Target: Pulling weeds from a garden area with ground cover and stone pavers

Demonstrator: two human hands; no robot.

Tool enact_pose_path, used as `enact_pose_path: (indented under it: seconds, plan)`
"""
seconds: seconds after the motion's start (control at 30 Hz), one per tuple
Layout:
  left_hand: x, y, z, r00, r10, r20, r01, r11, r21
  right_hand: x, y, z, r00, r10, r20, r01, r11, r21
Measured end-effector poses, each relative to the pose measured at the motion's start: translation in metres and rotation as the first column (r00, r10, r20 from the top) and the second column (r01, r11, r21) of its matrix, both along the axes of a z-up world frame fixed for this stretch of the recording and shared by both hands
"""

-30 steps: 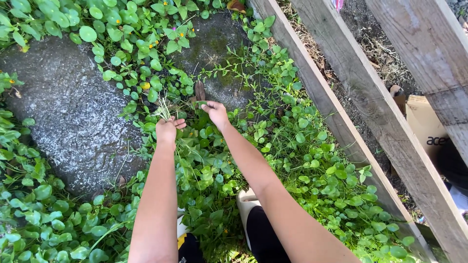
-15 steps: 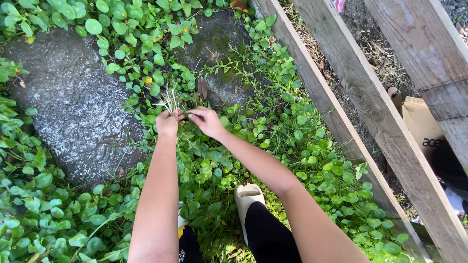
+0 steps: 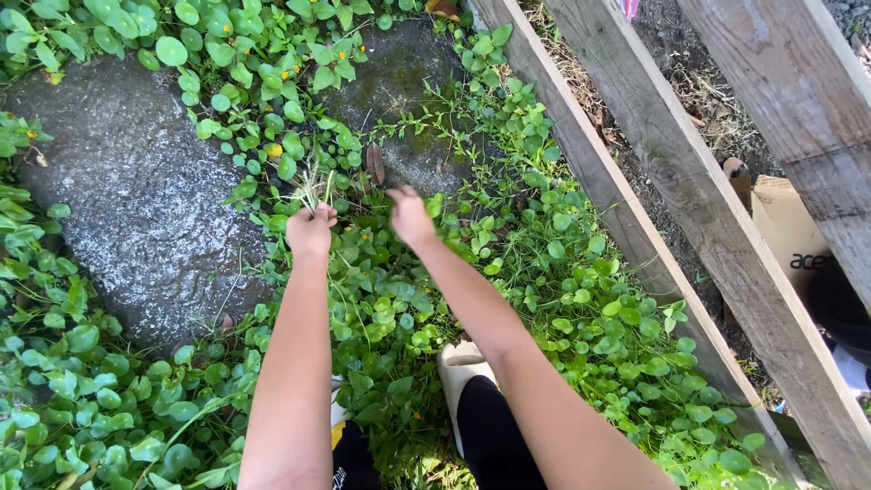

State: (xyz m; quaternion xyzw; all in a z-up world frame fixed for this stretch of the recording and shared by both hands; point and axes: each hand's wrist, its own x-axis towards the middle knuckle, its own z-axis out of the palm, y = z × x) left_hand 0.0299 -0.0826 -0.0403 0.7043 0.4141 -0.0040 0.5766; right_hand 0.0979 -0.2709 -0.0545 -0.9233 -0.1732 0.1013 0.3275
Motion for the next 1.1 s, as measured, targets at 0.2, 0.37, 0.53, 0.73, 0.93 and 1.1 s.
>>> enact_pose_path:
  seconds: [0.2,0.37,0.53,0.73,0.93,1.1]
  plan:
    - [0.013,-0.005,0.000,0.997,-0.044,0.063,0.051,0.993,-0.108,0.029,-0.045,-0.096,0.997,0.014,-0.072,-0.028,0.980,-0.195]
    - [0.015,-0.010,0.004,0.996,-0.059,0.072,0.067,0.991,-0.114,0.033,-0.034,-0.138,1.000,0.022,-0.015,-0.026,0.941,-0.336]
    - [0.018,-0.011,0.000,0.990,-0.084,0.111,0.101,0.983,-0.156,0.033,-0.023,-0.186,0.999,-0.001,0.044,0.019,0.912,-0.409]
    - [0.017,-0.010,-0.002,0.992,-0.099,0.075,0.110,0.981,-0.162,0.026,-0.021,-0.151,0.999,-0.035,0.001,0.031,0.904,-0.426]
    - [0.018,-0.008,0.011,0.995,-0.075,0.064,0.085,0.980,-0.179,0.003,-0.032,-0.042,0.997,-0.025,-0.068,0.002,0.949,-0.317]
    - [0.014,-0.014,0.013,0.994,0.000,0.111,0.025,0.974,-0.226,0.002,-0.029,-0.002,0.979,-0.161,0.129,0.114,0.943,0.312]
